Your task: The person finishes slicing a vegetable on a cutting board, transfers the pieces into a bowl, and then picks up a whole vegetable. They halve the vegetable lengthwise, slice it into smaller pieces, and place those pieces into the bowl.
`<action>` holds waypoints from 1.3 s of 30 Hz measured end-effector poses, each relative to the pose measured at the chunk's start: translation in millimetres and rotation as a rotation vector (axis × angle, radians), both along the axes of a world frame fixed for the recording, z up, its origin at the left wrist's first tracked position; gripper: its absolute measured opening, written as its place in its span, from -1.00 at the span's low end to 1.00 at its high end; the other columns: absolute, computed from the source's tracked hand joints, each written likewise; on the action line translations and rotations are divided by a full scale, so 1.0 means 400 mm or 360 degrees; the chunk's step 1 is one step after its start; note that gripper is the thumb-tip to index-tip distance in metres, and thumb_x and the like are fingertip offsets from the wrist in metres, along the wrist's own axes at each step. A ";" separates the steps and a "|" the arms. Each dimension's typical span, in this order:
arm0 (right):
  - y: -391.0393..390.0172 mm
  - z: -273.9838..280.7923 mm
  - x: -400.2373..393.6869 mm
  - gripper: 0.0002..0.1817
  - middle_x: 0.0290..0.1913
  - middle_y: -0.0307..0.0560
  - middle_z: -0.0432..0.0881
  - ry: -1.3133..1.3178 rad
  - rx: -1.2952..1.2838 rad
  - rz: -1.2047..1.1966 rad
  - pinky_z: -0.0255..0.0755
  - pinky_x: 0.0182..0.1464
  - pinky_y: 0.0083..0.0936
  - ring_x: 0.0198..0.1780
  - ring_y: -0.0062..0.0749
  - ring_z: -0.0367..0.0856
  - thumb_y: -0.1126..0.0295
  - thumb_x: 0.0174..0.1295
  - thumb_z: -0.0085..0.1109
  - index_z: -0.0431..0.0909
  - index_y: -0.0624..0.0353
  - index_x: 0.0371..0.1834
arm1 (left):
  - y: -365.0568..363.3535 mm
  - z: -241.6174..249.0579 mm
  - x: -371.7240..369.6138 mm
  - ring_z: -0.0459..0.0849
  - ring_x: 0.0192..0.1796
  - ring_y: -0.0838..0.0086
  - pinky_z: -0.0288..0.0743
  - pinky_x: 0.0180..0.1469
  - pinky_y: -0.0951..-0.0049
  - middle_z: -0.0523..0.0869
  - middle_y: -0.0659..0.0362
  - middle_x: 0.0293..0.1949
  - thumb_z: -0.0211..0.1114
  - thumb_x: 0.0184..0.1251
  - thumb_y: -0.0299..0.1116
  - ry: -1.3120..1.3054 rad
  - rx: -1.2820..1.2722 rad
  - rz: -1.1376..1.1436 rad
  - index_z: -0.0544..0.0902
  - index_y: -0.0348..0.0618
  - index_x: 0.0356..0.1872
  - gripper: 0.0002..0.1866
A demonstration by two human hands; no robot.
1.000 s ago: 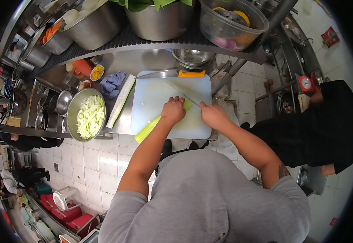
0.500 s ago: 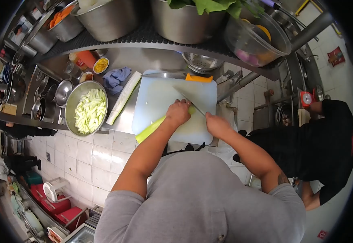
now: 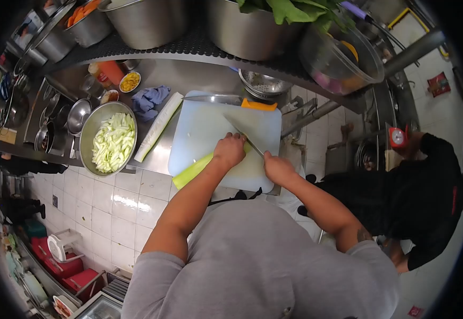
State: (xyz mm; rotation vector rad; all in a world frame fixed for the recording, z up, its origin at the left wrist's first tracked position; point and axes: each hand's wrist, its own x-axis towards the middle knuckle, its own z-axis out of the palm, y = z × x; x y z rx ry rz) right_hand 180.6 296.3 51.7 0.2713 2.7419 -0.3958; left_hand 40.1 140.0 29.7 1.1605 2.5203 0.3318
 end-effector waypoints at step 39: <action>-0.063 -0.011 -0.028 -0.76 -0.26 0.32 0.72 0.0040 -0.0011 -0.0013 0.57 -0.09 0.05 -0.18 0.20 0.73 0.45 0.28 -0.12 0.43 0.32 -0.07 | -0.035 -0.046 -0.008 0.66 0.10 0.08 0.63 0.11 0.16 0.70 -0.06 0.03 0.19 0.16 -0.42 0.0069 0.0090 -0.0112 0.66 -0.32 -0.07 -0.68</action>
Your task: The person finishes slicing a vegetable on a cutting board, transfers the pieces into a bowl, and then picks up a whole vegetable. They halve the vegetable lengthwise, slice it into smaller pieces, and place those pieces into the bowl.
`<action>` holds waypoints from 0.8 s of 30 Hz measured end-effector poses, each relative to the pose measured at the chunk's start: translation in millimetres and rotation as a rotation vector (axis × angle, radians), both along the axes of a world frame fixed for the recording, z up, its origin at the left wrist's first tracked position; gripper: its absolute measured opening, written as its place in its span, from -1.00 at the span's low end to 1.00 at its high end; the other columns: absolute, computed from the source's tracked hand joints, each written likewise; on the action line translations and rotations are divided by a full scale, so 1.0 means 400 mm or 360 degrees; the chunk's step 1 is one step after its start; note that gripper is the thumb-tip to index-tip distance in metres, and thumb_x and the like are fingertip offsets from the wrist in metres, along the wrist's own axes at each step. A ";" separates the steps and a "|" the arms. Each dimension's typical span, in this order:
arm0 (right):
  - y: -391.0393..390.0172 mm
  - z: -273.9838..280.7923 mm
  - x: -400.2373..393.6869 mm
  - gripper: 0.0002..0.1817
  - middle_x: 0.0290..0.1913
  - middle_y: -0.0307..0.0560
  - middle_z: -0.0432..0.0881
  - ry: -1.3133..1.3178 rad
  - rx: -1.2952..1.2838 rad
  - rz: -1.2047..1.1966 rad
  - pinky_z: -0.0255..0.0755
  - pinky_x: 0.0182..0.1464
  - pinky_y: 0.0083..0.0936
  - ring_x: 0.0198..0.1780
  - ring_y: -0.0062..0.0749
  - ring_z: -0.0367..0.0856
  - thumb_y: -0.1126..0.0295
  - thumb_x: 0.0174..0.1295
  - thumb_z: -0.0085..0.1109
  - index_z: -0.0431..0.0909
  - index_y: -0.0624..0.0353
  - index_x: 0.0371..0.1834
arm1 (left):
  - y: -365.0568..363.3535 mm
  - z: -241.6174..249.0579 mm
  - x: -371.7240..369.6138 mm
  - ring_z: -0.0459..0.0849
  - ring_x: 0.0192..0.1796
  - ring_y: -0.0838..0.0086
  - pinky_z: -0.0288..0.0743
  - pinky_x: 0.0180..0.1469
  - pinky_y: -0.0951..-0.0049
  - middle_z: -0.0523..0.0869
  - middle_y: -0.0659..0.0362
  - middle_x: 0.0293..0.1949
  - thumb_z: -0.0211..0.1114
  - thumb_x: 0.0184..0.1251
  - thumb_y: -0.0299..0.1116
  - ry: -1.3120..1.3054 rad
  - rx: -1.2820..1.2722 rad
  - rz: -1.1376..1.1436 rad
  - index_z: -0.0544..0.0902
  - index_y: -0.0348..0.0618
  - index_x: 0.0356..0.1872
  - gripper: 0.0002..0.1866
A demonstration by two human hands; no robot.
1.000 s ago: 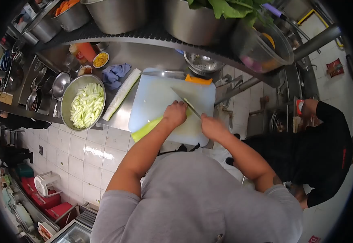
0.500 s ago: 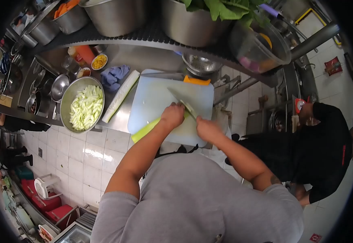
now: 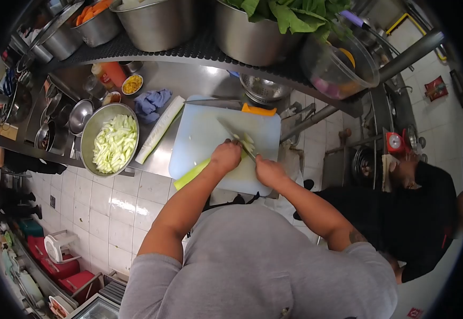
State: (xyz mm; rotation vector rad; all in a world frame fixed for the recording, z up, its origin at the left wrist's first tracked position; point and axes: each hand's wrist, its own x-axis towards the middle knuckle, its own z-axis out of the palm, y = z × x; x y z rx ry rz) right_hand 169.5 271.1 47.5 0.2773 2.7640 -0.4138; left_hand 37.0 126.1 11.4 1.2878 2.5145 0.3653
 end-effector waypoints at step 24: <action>-0.012 0.000 -0.019 -0.74 -0.22 0.30 0.73 -0.0091 -0.0027 0.0037 0.57 -0.07 0.00 -0.15 0.18 0.74 0.47 0.30 -0.14 0.45 0.35 -0.04 | -0.016 -0.011 -0.004 0.68 0.07 0.07 0.63 0.11 0.20 0.69 -0.08 0.02 0.14 0.23 -0.46 0.0020 -0.0013 -0.0037 0.66 -0.33 -0.05 -0.70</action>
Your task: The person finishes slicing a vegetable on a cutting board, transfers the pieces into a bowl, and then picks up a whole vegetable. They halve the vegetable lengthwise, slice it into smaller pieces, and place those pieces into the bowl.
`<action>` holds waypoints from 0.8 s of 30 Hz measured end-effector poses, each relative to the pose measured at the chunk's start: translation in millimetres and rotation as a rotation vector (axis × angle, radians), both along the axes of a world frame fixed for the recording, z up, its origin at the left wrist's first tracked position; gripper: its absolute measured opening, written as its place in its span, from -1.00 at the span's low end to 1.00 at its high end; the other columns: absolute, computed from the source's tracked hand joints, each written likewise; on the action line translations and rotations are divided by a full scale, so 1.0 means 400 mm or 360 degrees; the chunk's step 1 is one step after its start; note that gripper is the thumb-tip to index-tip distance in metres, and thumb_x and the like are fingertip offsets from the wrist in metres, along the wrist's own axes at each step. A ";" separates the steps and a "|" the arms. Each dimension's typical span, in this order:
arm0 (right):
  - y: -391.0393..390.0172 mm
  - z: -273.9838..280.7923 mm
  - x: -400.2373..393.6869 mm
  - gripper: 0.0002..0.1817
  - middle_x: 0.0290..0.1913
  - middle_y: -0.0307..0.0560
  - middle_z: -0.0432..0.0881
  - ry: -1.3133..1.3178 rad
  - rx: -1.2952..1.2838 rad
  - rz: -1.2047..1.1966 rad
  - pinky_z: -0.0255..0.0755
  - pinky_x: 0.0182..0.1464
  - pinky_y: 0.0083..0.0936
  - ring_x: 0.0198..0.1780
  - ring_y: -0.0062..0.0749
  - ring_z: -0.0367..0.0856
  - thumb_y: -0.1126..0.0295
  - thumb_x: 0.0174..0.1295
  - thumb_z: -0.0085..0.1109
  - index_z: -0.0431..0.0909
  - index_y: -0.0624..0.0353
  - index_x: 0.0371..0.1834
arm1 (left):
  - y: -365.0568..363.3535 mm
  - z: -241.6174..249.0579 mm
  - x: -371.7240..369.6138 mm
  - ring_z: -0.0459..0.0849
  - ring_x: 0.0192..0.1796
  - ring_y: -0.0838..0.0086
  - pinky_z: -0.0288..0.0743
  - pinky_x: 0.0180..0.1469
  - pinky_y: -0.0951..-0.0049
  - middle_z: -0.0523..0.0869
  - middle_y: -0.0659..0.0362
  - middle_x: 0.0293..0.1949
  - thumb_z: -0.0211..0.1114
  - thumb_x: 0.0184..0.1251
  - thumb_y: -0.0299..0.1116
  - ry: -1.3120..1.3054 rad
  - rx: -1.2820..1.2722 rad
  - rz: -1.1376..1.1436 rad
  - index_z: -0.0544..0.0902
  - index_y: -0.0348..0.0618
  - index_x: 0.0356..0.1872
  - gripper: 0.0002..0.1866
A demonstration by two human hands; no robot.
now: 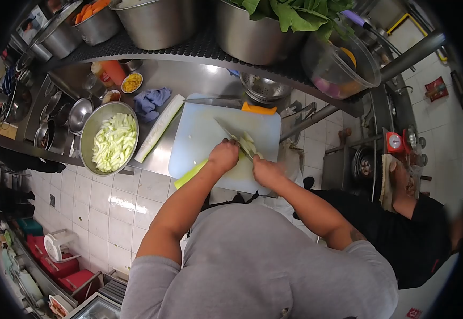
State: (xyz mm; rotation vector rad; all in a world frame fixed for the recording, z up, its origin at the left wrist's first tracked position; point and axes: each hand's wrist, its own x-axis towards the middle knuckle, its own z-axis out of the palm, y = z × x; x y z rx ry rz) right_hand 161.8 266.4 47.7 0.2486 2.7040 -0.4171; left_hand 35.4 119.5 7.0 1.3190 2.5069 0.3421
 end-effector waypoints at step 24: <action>-0.032 0.018 0.005 -0.73 -0.21 0.35 0.72 -0.0011 -0.0044 -0.0054 0.56 -0.06 0.05 -0.14 0.21 0.73 0.46 0.28 -0.12 0.44 0.33 -0.01 | -0.033 0.036 0.006 0.67 0.09 0.10 0.64 0.12 0.21 0.68 -0.06 0.03 0.15 0.23 -0.47 0.0001 -0.0063 -0.0046 0.66 -0.30 -0.02 -0.68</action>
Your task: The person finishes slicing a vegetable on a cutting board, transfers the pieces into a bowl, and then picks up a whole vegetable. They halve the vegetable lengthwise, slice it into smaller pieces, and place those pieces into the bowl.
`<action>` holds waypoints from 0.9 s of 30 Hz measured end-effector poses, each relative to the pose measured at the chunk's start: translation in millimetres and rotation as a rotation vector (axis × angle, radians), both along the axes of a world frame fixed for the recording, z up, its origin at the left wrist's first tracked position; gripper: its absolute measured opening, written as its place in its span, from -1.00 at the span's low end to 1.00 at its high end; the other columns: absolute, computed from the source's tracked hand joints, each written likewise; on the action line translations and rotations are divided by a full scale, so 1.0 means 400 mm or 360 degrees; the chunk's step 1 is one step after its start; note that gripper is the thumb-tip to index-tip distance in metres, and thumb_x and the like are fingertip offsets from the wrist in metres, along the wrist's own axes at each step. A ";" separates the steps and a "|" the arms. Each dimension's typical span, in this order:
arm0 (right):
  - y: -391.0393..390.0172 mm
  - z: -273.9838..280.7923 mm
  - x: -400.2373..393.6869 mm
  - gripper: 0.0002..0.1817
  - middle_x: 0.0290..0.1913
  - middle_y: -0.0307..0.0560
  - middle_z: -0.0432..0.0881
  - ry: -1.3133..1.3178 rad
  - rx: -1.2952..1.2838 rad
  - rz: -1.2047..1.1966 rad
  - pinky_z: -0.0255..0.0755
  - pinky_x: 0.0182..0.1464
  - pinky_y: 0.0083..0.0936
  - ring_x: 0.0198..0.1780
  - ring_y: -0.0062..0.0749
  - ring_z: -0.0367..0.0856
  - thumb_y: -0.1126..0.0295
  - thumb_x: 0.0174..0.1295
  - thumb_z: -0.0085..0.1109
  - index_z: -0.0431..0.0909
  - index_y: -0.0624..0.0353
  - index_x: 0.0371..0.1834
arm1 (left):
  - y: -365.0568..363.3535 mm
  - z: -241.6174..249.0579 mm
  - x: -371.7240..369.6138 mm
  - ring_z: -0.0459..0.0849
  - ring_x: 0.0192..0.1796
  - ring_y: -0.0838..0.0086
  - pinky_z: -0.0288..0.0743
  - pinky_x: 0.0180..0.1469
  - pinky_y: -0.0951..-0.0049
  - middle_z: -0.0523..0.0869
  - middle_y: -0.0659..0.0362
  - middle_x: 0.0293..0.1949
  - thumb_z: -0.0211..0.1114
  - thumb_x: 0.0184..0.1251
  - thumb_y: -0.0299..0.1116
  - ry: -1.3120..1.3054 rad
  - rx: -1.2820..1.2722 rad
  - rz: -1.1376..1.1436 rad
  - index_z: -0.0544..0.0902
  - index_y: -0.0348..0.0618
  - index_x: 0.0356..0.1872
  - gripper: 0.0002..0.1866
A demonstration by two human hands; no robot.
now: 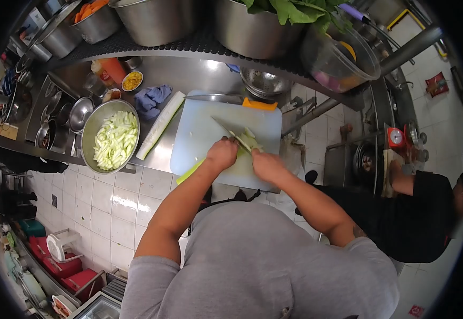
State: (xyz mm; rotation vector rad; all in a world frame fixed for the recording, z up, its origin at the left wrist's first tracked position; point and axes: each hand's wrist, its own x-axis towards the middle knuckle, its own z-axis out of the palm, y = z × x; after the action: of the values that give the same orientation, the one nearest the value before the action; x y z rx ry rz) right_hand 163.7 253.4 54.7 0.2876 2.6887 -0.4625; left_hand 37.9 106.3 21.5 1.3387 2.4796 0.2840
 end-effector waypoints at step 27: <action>-0.026 -0.031 -0.014 -0.74 -0.24 0.33 0.72 0.0060 -0.0027 0.0041 0.56 -0.09 0.05 -0.17 0.22 0.73 0.44 0.30 -0.12 0.43 0.35 -0.04 | -0.032 -0.009 0.008 0.66 0.10 0.11 0.62 0.13 0.20 0.69 -0.06 0.02 0.13 0.22 -0.47 0.0016 0.0042 0.0034 0.67 -0.30 -0.06 -0.71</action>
State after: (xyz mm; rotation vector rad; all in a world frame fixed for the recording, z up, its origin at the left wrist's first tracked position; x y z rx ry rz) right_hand 158.2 242.9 42.4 0.2414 2.7206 -0.4875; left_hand 41.1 93.6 17.9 1.3278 2.5077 0.3165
